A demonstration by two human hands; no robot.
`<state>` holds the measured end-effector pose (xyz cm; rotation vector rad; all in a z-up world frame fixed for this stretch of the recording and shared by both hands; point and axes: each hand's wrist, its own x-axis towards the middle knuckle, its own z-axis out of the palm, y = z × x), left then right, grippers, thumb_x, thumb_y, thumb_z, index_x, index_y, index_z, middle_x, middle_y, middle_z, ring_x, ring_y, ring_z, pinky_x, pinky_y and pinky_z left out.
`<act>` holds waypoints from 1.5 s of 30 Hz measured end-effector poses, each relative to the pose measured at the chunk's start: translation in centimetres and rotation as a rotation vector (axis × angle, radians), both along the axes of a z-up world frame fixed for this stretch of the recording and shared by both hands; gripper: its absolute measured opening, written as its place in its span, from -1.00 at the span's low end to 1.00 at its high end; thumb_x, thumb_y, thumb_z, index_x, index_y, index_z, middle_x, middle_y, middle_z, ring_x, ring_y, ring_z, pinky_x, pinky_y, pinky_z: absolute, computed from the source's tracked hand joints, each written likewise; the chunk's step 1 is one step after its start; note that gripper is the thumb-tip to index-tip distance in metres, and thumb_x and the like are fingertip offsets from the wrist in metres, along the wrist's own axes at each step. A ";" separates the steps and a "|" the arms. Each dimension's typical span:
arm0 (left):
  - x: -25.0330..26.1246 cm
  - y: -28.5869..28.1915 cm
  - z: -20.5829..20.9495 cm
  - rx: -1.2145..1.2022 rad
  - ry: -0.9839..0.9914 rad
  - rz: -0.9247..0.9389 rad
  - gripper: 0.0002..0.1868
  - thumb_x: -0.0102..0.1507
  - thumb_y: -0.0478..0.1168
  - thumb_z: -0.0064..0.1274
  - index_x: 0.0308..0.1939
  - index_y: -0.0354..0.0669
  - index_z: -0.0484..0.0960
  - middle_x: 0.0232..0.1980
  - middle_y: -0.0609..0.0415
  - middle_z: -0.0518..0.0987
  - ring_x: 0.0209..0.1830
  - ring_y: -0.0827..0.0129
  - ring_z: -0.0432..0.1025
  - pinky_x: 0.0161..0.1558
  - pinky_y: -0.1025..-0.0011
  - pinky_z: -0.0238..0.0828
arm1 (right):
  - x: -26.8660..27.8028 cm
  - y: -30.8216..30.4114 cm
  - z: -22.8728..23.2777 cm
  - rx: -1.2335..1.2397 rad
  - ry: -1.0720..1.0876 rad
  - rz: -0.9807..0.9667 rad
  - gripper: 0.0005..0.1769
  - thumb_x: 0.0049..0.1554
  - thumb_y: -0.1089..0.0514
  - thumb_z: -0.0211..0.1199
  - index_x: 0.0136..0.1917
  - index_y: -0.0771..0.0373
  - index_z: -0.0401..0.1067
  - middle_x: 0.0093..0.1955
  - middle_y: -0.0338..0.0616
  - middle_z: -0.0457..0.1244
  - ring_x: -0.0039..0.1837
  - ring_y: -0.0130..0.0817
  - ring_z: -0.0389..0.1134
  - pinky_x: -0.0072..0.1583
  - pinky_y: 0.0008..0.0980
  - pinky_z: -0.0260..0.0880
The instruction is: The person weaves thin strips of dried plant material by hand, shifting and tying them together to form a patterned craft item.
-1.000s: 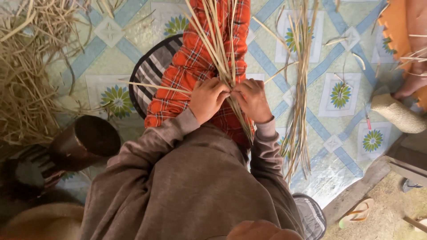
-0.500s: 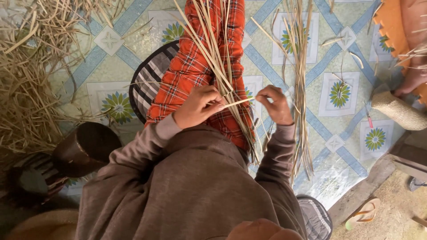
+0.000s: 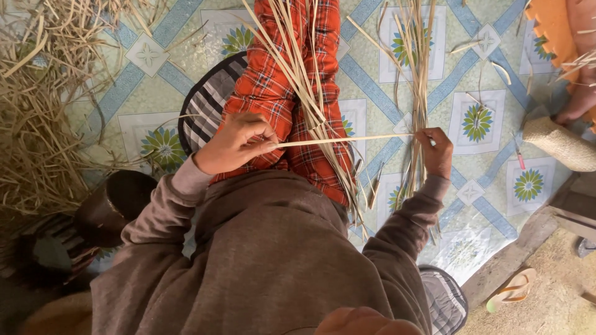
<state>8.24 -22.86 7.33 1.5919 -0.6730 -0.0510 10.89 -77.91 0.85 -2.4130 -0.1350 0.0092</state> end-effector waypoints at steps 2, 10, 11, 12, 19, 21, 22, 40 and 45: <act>0.0 0.4 -0.3 -0.005 0.029 0.013 -0.89 0.31 -0.40 0.17 -0.32 -0.39 0.67 -0.41 -0.10 0.54 -0.47 0.23 0.48 -0.29 0.28 0.43 | -0.3 -1.5 -0.6 -0.041 -0.029 -0.095 -0.88 0.29 0.20 0.47 0.00 0.23 0.55 -0.08 -0.04 0.39 0.01 -0.15 0.42 0.20 -0.10 0.41; -0.2 -4.9 -2.5 0.319 -0.012 0.225 -0.85 0.36 -0.28 0.17 -0.31 -0.11 0.56 -0.29 0.20 0.49 -0.36 0.39 0.28 -0.08 0.29 0.09 | 2.5 6.6 2.9 -0.648 -0.443 -0.286 -0.86 0.12 0.22 0.37 -0.03 0.07 0.49 0.06 -0.19 0.26 0.12 -0.17 0.18 0.17 -0.07 0.23; -0.4 -6.2 -2.9 0.433 -0.052 0.305 -0.86 0.36 -0.23 0.19 -0.29 0.01 0.56 -0.22 0.31 0.53 -0.27 0.41 0.34 0.12 0.19 -0.02 | 3.0 10.2 4.6 -0.505 -0.649 -0.129 -0.75 0.16 0.17 0.39 0.11 0.16 0.47 0.08 -0.14 0.28 0.14 -0.17 0.24 0.18 -0.05 0.32; -1.0 -7.3 -3.6 0.430 -0.025 0.307 -0.86 0.36 -0.23 0.19 -0.29 0.01 0.56 -0.22 0.31 0.53 -0.27 0.41 0.34 0.12 0.19 -0.02 | 2.0 13.4 5.7 -0.509 -0.626 -0.113 -0.75 0.16 0.17 0.39 0.11 0.16 0.47 0.08 -0.14 0.28 0.14 -0.17 0.24 0.18 -0.05 0.32; -0.6 -9.8 -4.2 0.221 0.099 0.346 -0.87 0.22 -0.29 0.28 -0.36 -0.17 0.62 -0.35 0.16 0.57 -0.46 0.44 0.37 -0.24 0.41 0.14 | -1.6 25.3 6.2 -0.383 -0.508 0.469 -0.81 0.12 0.13 0.64 0.00 0.03 0.70 0.07 -0.42 0.46 0.27 -0.37 0.29 0.54 0.07 -0.23; -0.3 -9.6 -4.4 0.063 0.097 0.339 -0.88 0.17 -0.41 0.29 -0.38 -0.30 0.63 -0.39 0.08 0.58 -0.55 0.48 0.39 -0.50 0.59 0.27 | -1.4 24.6 4.8 -0.430 -0.538 0.441 -0.83 0.11 0.23 0.61 -0.03 0.07 0.69 -0.02 -0.41 0.47 0.21 -0.43 0.33 0.55 0.01 -0.19; -0.3 -9.4 -5.1 0.031 0.073 0.337 -0.88 0.19 -0.45 0.28 -0.37 -0.33 0.63 -0.41 0.04 0.59 -0.55 0.44 0.42 -0.50 0.59 0.32 | -0.9 23.0 2.9 -0.461 -0.541 0.321 -0.83 0.12 0.31 0.47 -0.06 0.07 0.59 -0.02 -0.37 0.41 0.02 -0.48 0.33 0.49 -0.06 -0.07; -2.0 -6.4 -4.6 0.420 0.045 0.396 -0.88 0.29 -0.28 0.28 -0.29 0.04 0.64 -0.30 0.29 0.56 -0.25 0.43 0.36 0.11 0.22 0.01 | 2.8 6.4 1.5 -0.694 -0.654 -0.469 -0.83 0.18 0.14 0.25 0.07 -0.02 0.43 0.16 -0.26 0.33 0.24 -0.28 0.33 0.31 0.01 0.34; 0.1 -10.3 -4.1 0.452 -0.131 0.498 -0.82 0.26 -0.32 0.25 -0.36 0.08 0.60 -0.30 0.33 0.52 -0.22 0.42 0.32 0.13 0.25 0.01 | 1.1 22.6 7.9 -0.049 -0.274 0.373 -0.82 0.14 0.39 0.44 0.03 0.28 0.61 0.25 -0.08 0.31 0.35 -0.09 0.19 0.42 0.00 0.20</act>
